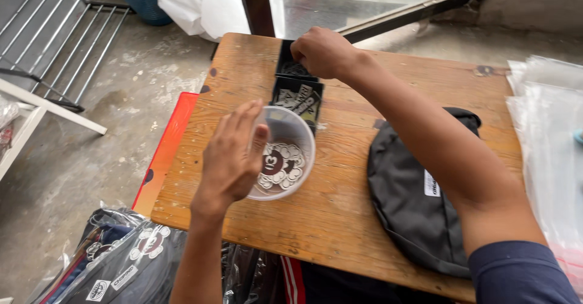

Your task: The person places a black bag into a clear plastic bag and seals it. They then brush the bag with a small brush, attach a decorative charm to the zipper, and place the bag into a basket. Finally, they wipe a plastic bag with a cloth and pack another bag into it.

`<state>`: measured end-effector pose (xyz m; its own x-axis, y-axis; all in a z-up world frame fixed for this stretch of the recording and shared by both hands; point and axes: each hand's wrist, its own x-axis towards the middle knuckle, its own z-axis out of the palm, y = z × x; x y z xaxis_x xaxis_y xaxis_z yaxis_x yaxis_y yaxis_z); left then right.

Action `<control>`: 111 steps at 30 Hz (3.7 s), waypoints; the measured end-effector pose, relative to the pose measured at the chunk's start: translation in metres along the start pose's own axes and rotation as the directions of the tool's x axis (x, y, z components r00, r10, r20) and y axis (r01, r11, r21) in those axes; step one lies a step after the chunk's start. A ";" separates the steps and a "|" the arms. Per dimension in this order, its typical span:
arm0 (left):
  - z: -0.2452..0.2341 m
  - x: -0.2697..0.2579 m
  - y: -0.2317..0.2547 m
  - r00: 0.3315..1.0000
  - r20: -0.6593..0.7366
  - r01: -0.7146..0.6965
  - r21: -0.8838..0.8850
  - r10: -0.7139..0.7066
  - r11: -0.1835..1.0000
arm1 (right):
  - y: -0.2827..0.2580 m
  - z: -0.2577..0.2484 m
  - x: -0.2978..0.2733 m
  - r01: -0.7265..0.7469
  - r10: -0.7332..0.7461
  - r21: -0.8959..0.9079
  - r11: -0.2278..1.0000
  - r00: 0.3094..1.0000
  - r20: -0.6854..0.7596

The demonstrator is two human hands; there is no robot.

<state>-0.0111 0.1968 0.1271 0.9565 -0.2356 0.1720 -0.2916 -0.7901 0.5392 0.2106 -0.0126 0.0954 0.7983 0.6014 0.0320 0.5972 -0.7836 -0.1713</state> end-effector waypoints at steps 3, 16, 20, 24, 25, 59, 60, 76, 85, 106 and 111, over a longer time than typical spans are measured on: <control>0.000 0.001 0.001 1.000 0.007 0.031 -0.001 -0.031 1.000 | 0.001 0.022 0.035 -0.015 0.070 -0.352 0.936 0.987 0.142; 0.001 -0.006 -0.006 0.991 -0.124 -0.072 -0.226 0.045 0.971 | -0.026 -0.080 -0.040 0.150 -0.128 0.034 0.988 0.924 -0.360; 0.001 -0.012 -0.007 0.973 -0.230 -0.081 -0.351 -0.002 0.933 | -0.112 -0.128 -0.097 0.122 -0.104 0.182 0.976 0.989 -0.102; 0.003 -0.013 -0.009 0.966 -0.257 -0.096 -0.377 -0.005 0.921 | -0.171 -0.098 -0.098 -0.016 -0.050 0.142 0.990 0.890 0.454; 0.002 -0.014 -0.007 0.966 -0.259 -0.095 -0.374 -0.006 0.923 | -0.164 -0.066 -0.092 -0.013 -0.053 0.143 0.990 0.890 0.453; -0.001 -0.029 0.025 0.726 -0.593 -0.407 0.036 0.348 0.913 | -0.148 -0.103 -0.162 -0.057 0.017 0.463 0.884 0.996 0.091; -0.004 -0.034 0.040 0.679 -0.616 -0.447 0.083 0.398 0.891 | -0.151 -0.118 -0.183 -0.115 0.086 0.505 0.855 0.993 0.080; 0.177 0.009 0.199 0.793 0.246 -0.110 -0.842 0.557 0.528 | 0.006 0.020 -0.456 -0.178 0.533 0.984 0.025 0.835 0.138; 0.224 0.009 0.172 0.857 0.218 -0.073 -0.845 0.466 0.530 | 0.002 0.045 -0.465 0.129 0.703 0.973 -0.190 0.710 0.043; 0.240 -0.007 0.172 0.820 0.285 0.053 -0.901 0.497 0.430 | -0.005 0.052 -0.469 0.010 0.662 0.995 0.100 0.746 -0.075; 0.233 -0.007 0.179 0.804 0.301 0.074 -0.906 0.513 0.416 | -0.005 0.056 -0.469 -0.015 0.628 0.999 0.042 0.778 -0.015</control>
<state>-0.0681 -0.0752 0.0305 0.6224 -0.7647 0.1667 -0.0584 0.1670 0.9842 -0.1711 -0.2824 0.0259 0.9973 -0.0267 -0.0680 -0.0645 0.1139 -0.9914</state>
